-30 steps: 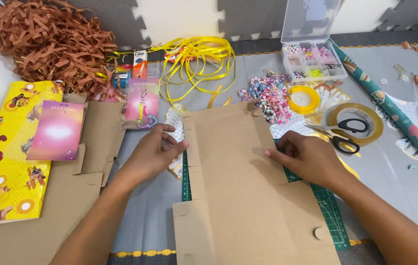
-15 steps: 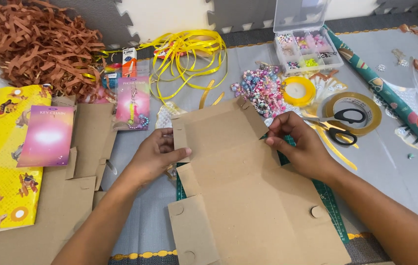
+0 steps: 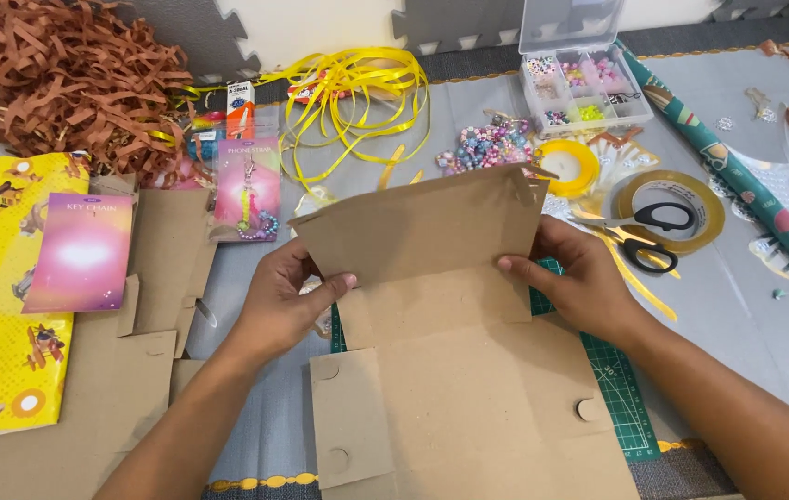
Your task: Folding and assembling a cardboard box template on a craft table.
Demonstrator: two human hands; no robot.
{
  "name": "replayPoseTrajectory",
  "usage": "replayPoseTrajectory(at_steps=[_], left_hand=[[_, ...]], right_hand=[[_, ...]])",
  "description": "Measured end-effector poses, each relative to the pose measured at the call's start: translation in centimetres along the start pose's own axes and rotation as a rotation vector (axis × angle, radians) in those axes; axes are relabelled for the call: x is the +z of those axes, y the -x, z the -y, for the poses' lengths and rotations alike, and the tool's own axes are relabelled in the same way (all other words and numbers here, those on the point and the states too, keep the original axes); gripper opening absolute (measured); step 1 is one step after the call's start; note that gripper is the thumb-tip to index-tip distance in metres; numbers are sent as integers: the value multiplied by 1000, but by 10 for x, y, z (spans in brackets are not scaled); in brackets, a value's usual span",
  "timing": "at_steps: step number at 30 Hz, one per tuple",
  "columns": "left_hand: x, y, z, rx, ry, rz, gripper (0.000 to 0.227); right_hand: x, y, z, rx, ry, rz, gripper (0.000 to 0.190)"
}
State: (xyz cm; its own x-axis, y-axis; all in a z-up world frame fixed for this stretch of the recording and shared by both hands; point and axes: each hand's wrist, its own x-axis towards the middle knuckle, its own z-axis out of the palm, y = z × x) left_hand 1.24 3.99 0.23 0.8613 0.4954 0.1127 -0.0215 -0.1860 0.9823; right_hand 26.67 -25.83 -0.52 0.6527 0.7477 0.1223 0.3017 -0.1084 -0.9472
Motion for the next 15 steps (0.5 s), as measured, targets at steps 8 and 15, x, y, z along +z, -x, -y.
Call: replayPoseTrajectory(at_steps=[8, 15], left_hand=[[-3, -4, -10, 106, -268, 110, 28], [-3, -2, -40, 197, -355, 279, 37]], right_hand=[[4, 3, 29, -110, 206, -29, 31], [-9, -2, 20, -380, 465, 76, 32]])
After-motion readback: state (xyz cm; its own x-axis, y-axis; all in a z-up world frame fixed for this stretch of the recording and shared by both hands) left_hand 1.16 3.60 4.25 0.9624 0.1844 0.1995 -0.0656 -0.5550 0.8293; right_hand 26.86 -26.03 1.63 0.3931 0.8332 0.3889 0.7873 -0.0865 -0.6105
